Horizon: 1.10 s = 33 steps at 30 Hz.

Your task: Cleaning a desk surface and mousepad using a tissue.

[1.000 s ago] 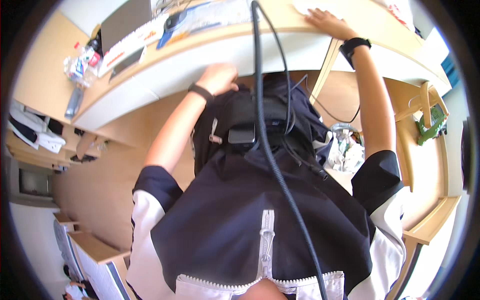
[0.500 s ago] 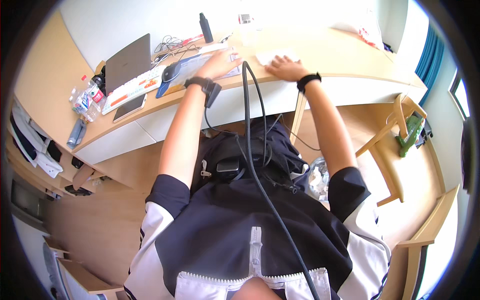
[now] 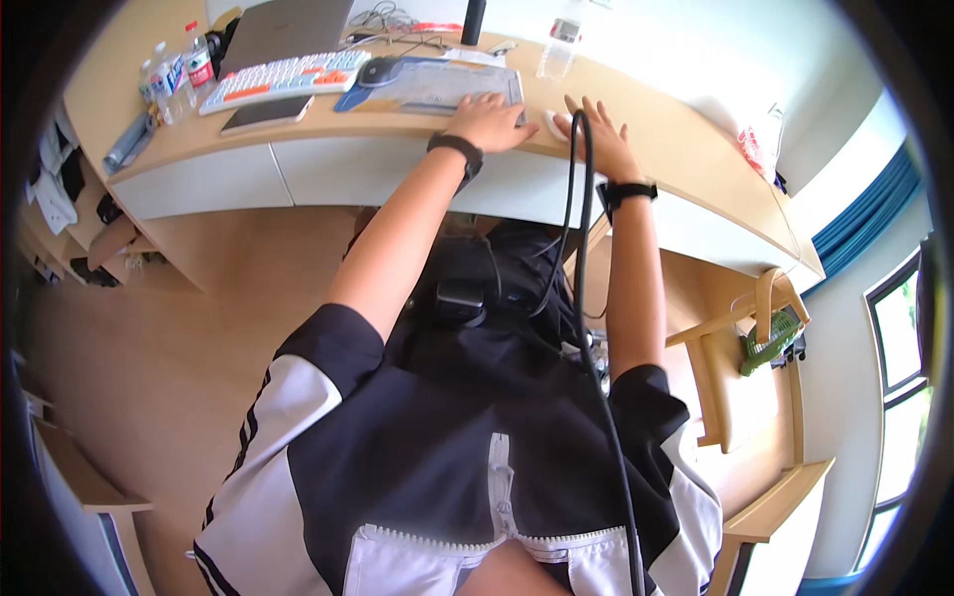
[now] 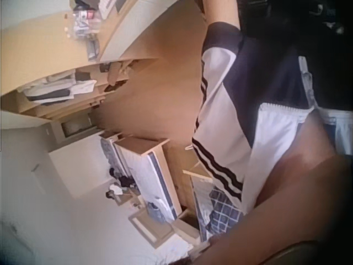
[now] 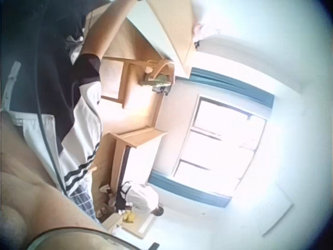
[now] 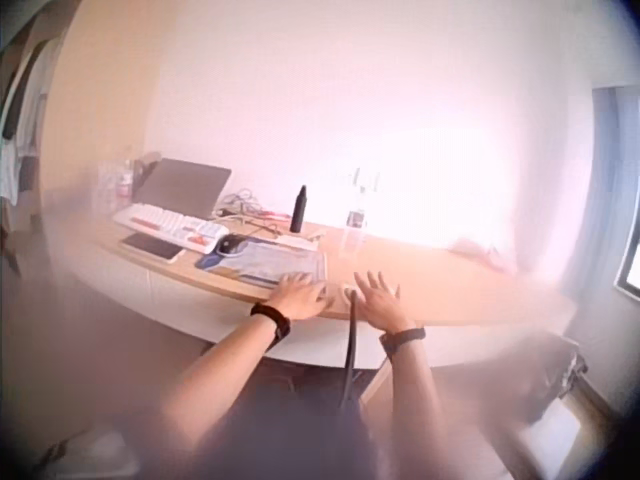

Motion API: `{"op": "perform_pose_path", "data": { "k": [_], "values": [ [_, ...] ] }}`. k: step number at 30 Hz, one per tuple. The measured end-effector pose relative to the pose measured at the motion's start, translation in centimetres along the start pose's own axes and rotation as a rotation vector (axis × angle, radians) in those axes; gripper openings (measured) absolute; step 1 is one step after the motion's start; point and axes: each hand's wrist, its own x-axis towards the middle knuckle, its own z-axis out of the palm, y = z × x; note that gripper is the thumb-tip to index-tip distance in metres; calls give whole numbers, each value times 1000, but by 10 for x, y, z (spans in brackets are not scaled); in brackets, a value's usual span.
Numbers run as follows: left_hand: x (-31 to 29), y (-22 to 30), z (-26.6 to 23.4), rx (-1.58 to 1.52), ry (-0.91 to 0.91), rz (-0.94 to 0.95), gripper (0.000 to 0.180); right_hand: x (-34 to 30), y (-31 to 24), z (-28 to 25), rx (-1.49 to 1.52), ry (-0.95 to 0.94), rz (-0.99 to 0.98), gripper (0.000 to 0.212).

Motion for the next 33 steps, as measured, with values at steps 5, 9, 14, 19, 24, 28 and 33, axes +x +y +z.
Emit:
{"op": "perform_pose_path", "data": {
  "k": [5, 9, 14, 19, 24, 28, 33],
  "values": [
    [9, 2, -3, 89, -43, -33, 61, 27, 19, 26, -64, -108, -75, 65],
    [8, -4, 2, 86, -53, -40, 65, 5, 1, 27, -126, -117, -182, 69],
    [6, -1, 2, 80, -39, -30, 65, -18, 21, 0, 18, -240, -28, 76],
    [16, -3, 6, 71, -53, -32, 61, -8, 26, -1, -20, -175, 102, 77],
    [18, -15, 9, 2, 5, 9, 60, 1, -19, 14, -14, -80, -14, 71],
    [16, -18, 7, -165, 20, 8, 68, -16, 9, 40, -80, 51, -230, 66],
    [18, -10, 2, -212, -21, -122, 76, -30, 45, 3, 8, -122, 129, 64]
  ]
}}
